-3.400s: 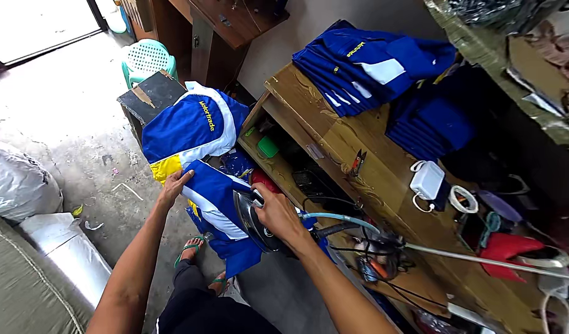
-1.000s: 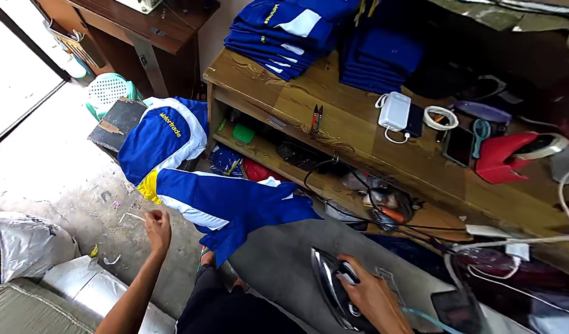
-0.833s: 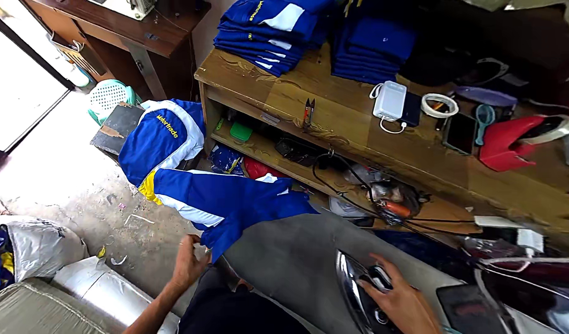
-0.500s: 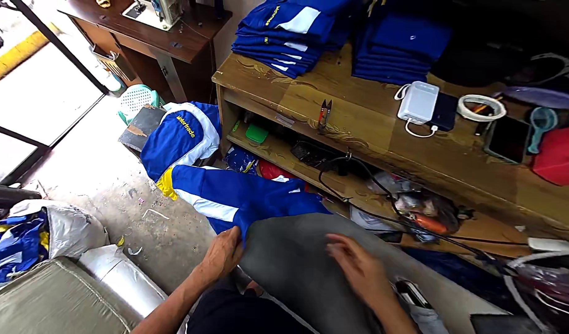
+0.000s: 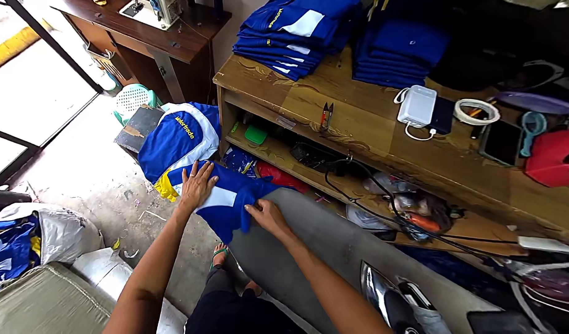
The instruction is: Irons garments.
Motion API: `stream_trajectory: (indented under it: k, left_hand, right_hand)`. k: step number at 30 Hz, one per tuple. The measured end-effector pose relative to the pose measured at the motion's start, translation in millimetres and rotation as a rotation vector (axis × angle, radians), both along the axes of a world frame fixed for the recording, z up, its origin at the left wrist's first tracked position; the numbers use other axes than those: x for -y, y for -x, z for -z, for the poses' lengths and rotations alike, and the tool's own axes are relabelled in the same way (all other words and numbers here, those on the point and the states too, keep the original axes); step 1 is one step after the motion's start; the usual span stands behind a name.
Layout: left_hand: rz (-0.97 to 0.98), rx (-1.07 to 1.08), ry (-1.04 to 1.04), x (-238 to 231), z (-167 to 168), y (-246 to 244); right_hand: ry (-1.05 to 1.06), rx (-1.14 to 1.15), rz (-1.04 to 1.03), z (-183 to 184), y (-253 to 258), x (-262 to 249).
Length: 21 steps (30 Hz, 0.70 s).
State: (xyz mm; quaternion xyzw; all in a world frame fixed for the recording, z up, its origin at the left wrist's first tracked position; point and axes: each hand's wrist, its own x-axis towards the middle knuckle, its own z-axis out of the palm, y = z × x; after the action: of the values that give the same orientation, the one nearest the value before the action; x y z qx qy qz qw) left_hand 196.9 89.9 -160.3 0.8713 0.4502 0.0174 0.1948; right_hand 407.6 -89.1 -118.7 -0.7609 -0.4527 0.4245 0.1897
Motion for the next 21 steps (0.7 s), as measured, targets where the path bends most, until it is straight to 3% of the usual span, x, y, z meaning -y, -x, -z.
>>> stream_trajectory:
  k: [3, 6, 9, 12, 15, 18, 21]
  left_hand:
    - [-0.041, 0.029, -0.043, -15, 3, -3]
    - [-0.091, 0.282, -0.236, 25, -8, 8]
    - [-0.085, 0.269, -0.015, 109, -25, 32]
    - [-0.120, 0.255, 0.113, 164, -3, 44]
    - [-0.152, 0.207, 0.132, 175, -1, 35]
    - [-0.119, 0.073, 0.382, 175, -28, 20]
    - [-0.013, 0.102, 0.556, 177, -35, 11]
  right_hand:
    - [-0.064, 0.063, 0.028, 7, -8, -9]
    - [-0.137, -0.085, 0.103, 27, -12, -1]
    - [-0.207, -0.298, 0.214, 37, -4, 8]
    - [-0.230, -0.472, 0.265, 28, 11, 2]
    - [-0.214, -0.499, 0.215, 22, 25, -8]
    - [-0.197, -0.333, 0.098, 25, 21, -14]
    - [-0.069, -0.304, 0.076, 10, -5, -18]
